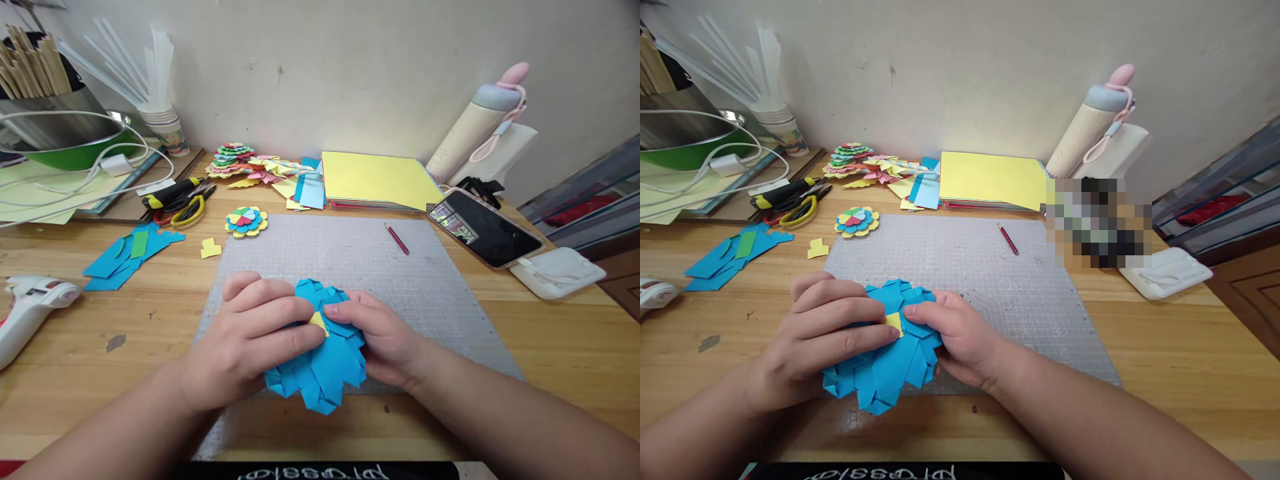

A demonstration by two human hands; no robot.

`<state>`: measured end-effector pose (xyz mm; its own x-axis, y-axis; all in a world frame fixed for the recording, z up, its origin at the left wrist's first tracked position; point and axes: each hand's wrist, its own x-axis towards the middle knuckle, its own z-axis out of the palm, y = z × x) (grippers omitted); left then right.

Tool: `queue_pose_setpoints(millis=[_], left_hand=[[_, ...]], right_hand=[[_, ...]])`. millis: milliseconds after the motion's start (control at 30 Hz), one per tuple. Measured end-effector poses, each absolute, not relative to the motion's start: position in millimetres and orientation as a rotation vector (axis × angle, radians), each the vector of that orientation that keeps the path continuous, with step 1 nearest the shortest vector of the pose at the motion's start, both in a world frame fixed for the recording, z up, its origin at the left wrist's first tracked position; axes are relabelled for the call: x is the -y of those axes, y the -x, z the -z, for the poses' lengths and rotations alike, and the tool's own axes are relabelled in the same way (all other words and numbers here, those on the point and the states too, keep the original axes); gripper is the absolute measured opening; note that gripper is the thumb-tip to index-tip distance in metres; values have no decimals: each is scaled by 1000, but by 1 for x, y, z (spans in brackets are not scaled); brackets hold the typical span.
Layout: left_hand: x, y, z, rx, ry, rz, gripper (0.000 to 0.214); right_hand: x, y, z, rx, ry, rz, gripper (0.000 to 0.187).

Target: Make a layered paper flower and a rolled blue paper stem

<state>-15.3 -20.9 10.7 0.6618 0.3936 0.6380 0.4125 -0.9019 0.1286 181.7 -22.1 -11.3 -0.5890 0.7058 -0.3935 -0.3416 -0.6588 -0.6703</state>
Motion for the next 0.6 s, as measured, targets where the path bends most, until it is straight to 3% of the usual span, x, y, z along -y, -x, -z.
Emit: queue_pose_setpoints(millis=[600], left_hand=[[22,17,-4,800,2620,1123,21]], right_hand=[[24,-184,13,870,808,-2224,26]])
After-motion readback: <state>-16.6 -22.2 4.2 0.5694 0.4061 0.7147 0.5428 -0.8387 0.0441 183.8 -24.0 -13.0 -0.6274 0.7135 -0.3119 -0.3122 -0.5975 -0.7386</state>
